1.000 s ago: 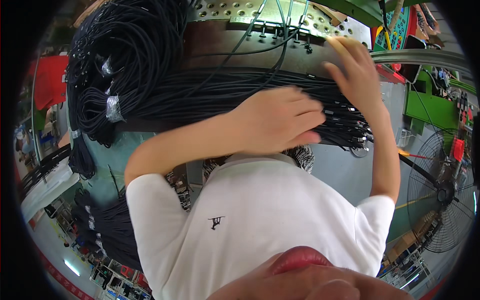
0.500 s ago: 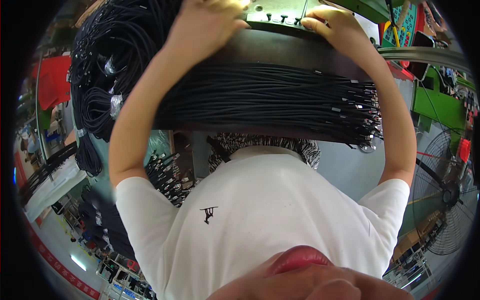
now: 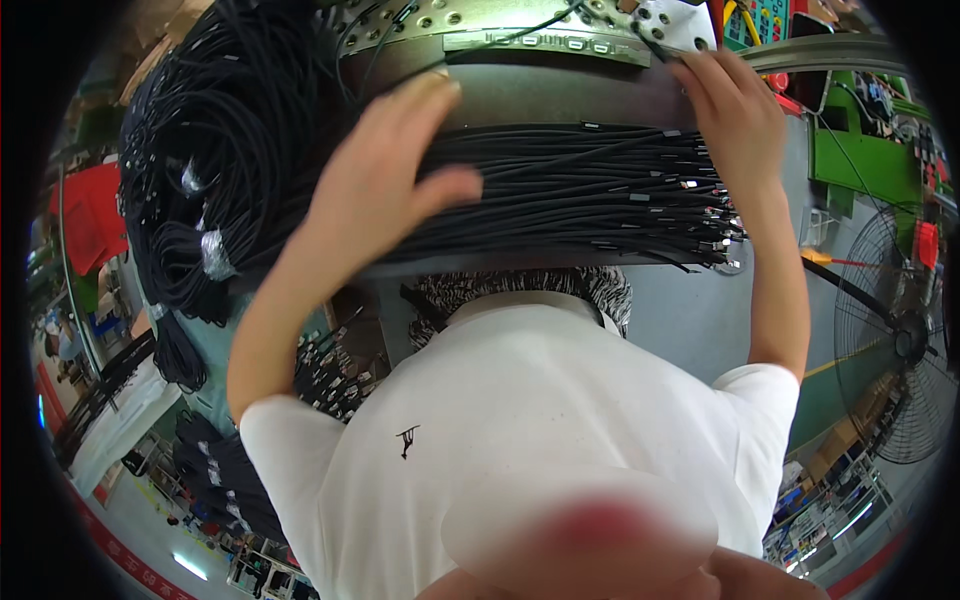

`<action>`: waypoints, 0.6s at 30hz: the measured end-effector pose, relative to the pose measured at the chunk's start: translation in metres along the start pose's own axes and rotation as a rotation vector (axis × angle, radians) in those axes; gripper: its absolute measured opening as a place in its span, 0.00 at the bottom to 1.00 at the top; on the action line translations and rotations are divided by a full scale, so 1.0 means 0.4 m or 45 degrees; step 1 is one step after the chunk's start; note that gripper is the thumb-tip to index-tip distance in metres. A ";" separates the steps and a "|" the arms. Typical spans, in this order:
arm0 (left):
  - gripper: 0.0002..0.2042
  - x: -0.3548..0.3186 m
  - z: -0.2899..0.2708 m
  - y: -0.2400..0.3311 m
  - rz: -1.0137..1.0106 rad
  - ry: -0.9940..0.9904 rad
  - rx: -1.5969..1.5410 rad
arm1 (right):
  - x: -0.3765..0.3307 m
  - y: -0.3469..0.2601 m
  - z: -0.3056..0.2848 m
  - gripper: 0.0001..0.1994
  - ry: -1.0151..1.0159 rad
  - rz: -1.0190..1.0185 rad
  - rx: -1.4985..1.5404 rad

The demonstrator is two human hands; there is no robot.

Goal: The person organizes bundles of cables by hand, places cable ends into a mold fixture on the worktable, and operates the machine to process the cables.

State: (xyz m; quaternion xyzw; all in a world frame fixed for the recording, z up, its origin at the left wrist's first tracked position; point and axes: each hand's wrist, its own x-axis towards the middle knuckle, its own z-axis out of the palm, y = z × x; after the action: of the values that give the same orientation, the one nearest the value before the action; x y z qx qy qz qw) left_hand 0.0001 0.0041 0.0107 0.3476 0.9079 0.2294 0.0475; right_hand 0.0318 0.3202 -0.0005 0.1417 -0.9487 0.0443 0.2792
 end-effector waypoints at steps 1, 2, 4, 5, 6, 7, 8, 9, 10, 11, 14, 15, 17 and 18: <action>0.36 -0.029 0.007 0.002 0.055 -0.167 0.081 | -0.056 0.015 -0.041 0.07 -0.023 0.070 -0.057; 0.29 -0.056 0.024 0.000 0.176 -0.036 0.284 | -0.115 0.036 -0.078 0.09 0.042 0.076 -0.122; 0.23 -0.082 0.057 -0.027 0.301 0.063 0.258 | -0.208 0.102 -0.117 0.10 -0.002 0.115 -0.181; 0.16 -0.084 0.072 -0.038 0.301 0.090 0.265 | -0.244 0.133 -0.128 0.10 -0.019 0.246 -0.317; 0.16 -0.080 0.085 -0.049 0.352 0.174 0.215 | -0.273 0.155 -0.135 0.10 0.017 0.405 -0.454; 0.14 -0.073 0.095 -0.054 0.321 0.162 0.203 | -0.290 0.170 -0.138 0.10 -0.041 0.385 -0.473; 0.12 -0.064 0.098 -0.057 0.288 0.207 0.176 | -0.301 0.174 -0.141 0.10 -0.111 0.353 -0.623; 0.08 -0.058 0.094 -0.055 0.281 0.206 0.202 | -0.306 0.163 -0.143 0.10 -0.195 0.350 -0.797; 0.08 -0.052 0.082 -0.049 0.289 0.185 0.216 | -0.307 0.140 -0.147 0.10 -0.172 0.329 -0.789; 0.08 -0.048 0.064 -0.041 0.271 0.242 0.175 | -0.308 0.103 -0.151 0.09 -0.044 0.450 -0.554; 0.07 -0.028 0.004 -0.009 0.211 0.291 -0.048 | -0.319 -0.051 -0.156 0.10 0.126 0.409 0.256; 0.08 -0.012 -0.013 0.001 0.000 -0.045 -0.331 | -0.321 -0.088 -0.139 0.10 -0.027 0.326 0.310; 0.13 0.046 -0.014 0.031 -0.152 -0.593 -0.885 | -0.326 -0.135 -0.101 0.11 -0.117 0.171 0.373; 0.09 0.089 -0.002 0.048 -0.384 -1.039 -1.004 | -0.329 -0.147 -0.079 0.12 -0.045 0.191 0.310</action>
State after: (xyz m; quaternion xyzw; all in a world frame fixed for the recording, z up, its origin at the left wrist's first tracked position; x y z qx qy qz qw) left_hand -0.0153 0.0396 0.0227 0.2308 0.7017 0.3881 0.5511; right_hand 0.1710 0.3013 -0.0451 0.1041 -0.9489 0.1774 0.2391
